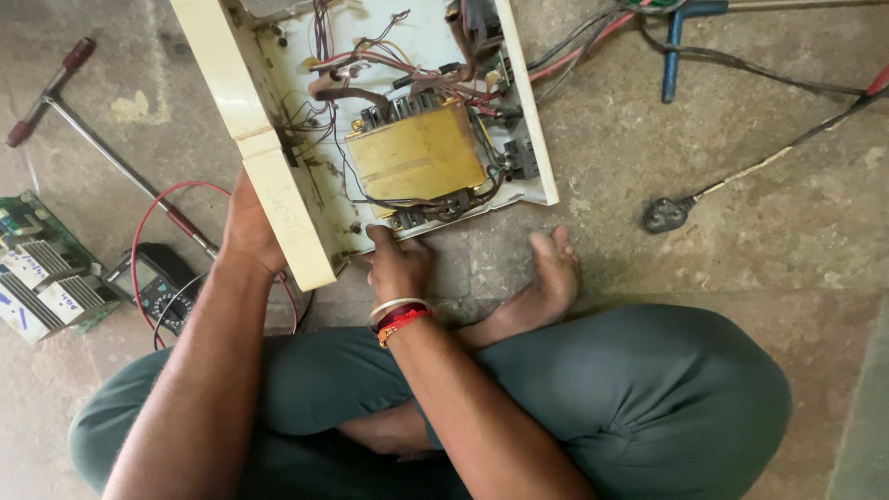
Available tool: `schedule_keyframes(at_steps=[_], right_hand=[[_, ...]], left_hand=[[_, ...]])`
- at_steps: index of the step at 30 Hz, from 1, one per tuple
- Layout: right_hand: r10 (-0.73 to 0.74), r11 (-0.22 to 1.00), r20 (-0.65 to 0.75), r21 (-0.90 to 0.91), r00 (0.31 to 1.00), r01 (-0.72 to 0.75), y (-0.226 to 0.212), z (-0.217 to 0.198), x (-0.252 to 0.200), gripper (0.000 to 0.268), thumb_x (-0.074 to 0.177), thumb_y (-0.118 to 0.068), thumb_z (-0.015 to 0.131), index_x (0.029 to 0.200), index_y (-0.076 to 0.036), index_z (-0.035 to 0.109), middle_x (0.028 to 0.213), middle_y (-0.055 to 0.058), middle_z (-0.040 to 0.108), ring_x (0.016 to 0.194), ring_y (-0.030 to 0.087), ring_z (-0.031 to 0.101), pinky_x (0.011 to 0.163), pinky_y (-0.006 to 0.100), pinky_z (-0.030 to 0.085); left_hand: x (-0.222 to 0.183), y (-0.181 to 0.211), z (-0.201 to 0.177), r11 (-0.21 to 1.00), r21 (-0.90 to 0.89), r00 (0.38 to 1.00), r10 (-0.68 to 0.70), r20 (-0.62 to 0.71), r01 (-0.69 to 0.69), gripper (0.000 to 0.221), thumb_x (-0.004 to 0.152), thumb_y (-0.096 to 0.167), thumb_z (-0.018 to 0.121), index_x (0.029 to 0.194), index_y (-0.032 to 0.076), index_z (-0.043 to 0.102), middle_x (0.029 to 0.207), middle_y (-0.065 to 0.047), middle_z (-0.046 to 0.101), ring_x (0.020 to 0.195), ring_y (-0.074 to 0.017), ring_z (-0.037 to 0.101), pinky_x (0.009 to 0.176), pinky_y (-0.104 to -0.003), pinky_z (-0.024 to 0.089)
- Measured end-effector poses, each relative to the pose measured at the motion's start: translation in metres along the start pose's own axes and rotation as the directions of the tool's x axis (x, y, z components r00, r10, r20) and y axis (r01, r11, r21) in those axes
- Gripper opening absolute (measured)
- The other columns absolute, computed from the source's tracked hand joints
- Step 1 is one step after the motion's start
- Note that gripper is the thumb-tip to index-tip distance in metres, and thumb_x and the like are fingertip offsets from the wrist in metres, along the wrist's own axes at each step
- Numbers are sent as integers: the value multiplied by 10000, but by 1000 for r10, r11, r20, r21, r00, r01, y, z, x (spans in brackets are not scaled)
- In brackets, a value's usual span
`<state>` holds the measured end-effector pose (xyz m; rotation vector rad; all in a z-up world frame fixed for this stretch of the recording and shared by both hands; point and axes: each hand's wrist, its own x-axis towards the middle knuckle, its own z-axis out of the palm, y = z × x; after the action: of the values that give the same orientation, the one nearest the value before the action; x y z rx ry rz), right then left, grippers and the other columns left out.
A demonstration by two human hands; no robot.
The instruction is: The person disassembles an electronic device housing by hand and using a screwdriver, and then attempts to reassemble the white plastic cover onto the internal chassis containing a transformer and circuit boards.
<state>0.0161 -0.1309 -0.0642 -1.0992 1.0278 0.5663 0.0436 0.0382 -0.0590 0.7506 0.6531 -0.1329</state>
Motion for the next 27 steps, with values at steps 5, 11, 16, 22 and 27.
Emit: schedule_keyframes(at_steps=[5, 11, 16, 22, 27], right_hand=[[-32, 998, -47, 55, 998, 35, -3, 4, -3, 264, 852, -208, 789, 876, 36, 693, 703, 58, 606, 508, 124, 469, 467, 292, 405], [-88, 986, -42, 142, 995, 93, -4, 7, -4, 205, 856, -215, 760, 915, -21, 743, 823, -9, 720, 643, 71, 613, 532, 259, 502], [-99, 980, -13, 172, 995, 99, -3, 9, -6, 186, 865, -189, 777, 898, -10, 742, 801, 7, 700, 605, 79, 586, 528, 266, 503], [-8, 990, -5, 143, 1000, 9, -9, 8, -9, 209, 854, -195, 796, 789, -39, 673, 611, -24, 539, 399, 71, 382, 368, 261, 286], [3, 994, -29, 106, 1000, 0, -17, 9, -15, 264, 847, -209, 792, 718, -42, 634, 551, -15, 506, 369, 85, 384, 355, 278, 259]], left_hand=[[10, -5, -20, 978, -171, 991, -112, 70, 122, 407, 1012, 397, 600, 1207, 48, 676, 1116, -97, 718, 948, -224, 719, 830, -380, 612], [27, -23, -47, 964, -224, 983, -166, -82, 144, 317, 1050, 353, 651, 1123, 53, 721, 1040, -108, 738, 874, -247, 719, 734, -389, 607], [29, -15, -55, 923, -328, 963, -247, -112, 199, 312, 1025, 337, 629, 1089, 48, 727, 1032, -117, 743, 848, -257, 721, 705, -396, 618], [24, -13, -54, 935, -344, 984, -137, -110, 92, 259, 1056, 264, 673, 1161, 33, 729, 1085, -122, 749, 904, -262, 731, 765, -396, 618], [28, 10, -46, 950, -275, 961, -70, 266, 145, 397, 946, 256, 814, 1235, 11, 698, 1170, -116, 748, 1012, -226, 744, 881, -363, 624]])
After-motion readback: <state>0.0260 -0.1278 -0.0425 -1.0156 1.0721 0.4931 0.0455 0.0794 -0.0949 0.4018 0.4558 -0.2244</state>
